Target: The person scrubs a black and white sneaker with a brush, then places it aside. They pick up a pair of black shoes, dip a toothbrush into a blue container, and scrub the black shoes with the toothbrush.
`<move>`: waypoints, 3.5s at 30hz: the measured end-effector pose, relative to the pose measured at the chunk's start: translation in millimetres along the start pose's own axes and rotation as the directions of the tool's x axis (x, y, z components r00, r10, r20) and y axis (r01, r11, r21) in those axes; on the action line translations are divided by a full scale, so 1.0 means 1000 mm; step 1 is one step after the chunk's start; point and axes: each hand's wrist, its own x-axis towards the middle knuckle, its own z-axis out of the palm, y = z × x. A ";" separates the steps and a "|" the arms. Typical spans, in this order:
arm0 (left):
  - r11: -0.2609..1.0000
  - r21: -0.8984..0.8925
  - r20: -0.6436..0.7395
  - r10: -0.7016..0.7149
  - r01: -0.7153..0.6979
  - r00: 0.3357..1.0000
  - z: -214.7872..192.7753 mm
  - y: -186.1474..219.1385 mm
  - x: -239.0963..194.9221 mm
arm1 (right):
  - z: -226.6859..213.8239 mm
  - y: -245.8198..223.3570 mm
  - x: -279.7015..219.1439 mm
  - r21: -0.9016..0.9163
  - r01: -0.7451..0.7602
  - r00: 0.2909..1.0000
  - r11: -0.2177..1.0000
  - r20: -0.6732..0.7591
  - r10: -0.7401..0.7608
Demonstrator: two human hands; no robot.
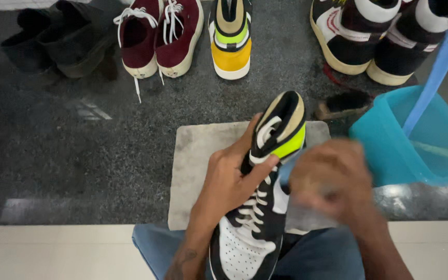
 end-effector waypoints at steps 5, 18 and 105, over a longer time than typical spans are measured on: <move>0.996 -0.083 0.030 -0.032 0.034 0.999 -0.023 0.036 -0.009 | -0.030 -0.028 0.023 -0.078 -0.105 0.989 0.991 -0.116 0.096; 0.999 0.011 0.138 0.038 -0.040 0.990 -0.035 -0.005 -0.002 | -0.003 -0.046 0.015 0.150 -0.187 0.979 0.971 -0.059 0.198; 0.822 -0.567 -0.156 -0.052 -0.046 0.986 -0.001 -0.037 -0.041 | -0.002 -0.025 0.050 -0.221 0.192 0.980 0.956 0.093 -0.175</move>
